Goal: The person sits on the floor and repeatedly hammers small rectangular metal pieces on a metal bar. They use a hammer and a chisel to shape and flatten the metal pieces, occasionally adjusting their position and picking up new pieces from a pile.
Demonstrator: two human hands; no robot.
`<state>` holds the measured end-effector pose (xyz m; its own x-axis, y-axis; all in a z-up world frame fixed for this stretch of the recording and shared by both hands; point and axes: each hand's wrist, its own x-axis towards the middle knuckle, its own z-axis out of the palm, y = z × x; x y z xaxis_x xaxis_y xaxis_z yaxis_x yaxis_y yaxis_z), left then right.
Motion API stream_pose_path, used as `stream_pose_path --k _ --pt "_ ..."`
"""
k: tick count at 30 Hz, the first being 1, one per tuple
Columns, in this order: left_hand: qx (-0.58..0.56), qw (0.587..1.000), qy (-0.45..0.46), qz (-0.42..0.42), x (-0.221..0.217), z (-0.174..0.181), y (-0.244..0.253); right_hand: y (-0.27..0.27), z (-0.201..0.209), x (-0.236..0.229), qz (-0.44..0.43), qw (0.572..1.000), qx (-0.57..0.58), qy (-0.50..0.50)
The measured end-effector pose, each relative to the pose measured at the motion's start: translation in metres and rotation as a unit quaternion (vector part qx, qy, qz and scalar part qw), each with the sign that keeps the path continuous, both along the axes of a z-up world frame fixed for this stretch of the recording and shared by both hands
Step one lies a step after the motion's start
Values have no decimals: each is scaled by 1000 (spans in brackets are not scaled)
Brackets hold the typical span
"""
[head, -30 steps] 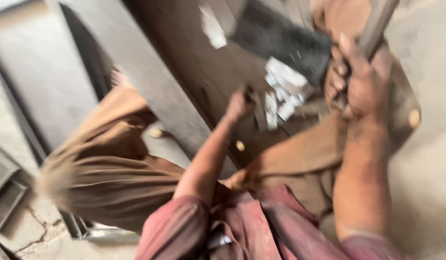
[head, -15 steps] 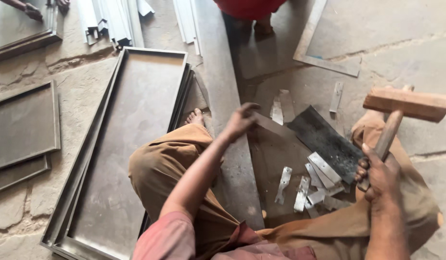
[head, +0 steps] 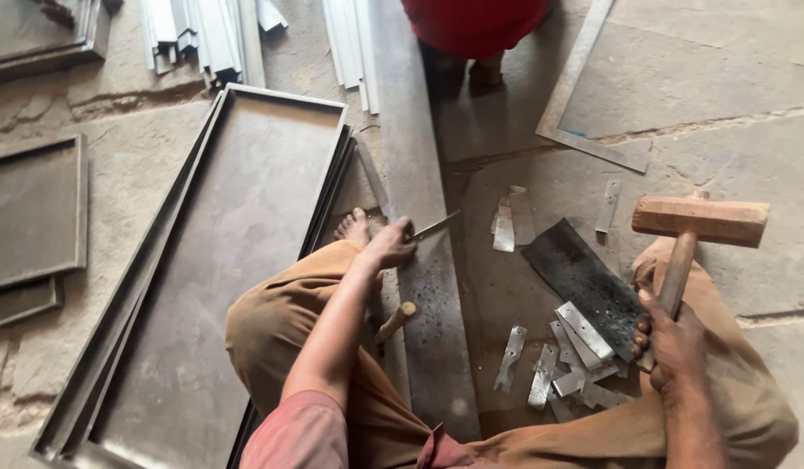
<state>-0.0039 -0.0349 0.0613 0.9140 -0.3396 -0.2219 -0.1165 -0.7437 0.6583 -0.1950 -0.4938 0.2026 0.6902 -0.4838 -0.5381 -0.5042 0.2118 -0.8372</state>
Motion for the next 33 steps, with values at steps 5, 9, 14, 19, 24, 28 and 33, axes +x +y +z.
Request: stream_pose_path --k 5,9,14,19,24,28,33 --pt "26 997 70 1 -2 14 -12 2 -8 -7 27 999 -27 -26" --pt "81 992 81 58 9 10 -10 5 -10 -3 41 994 -90 -52" --pt "81 978 77 178 11 -3 -5 7 -8 -11 60 987 -146 -43" --pt "116 959 137 221 18 -2 -13 12 -6 2 85 981 -173 -29" --pt "70 958 120 250 3 -31 -14 27 -2 -11 65 986 -157 -10" --pt "-84 985 -19 147 6 -63 0 49 -1 -23 66 970 -129 -196" --pt "-35 990 -38 128 20 -85 7 71 -13 -49 98 951 -186 -228"
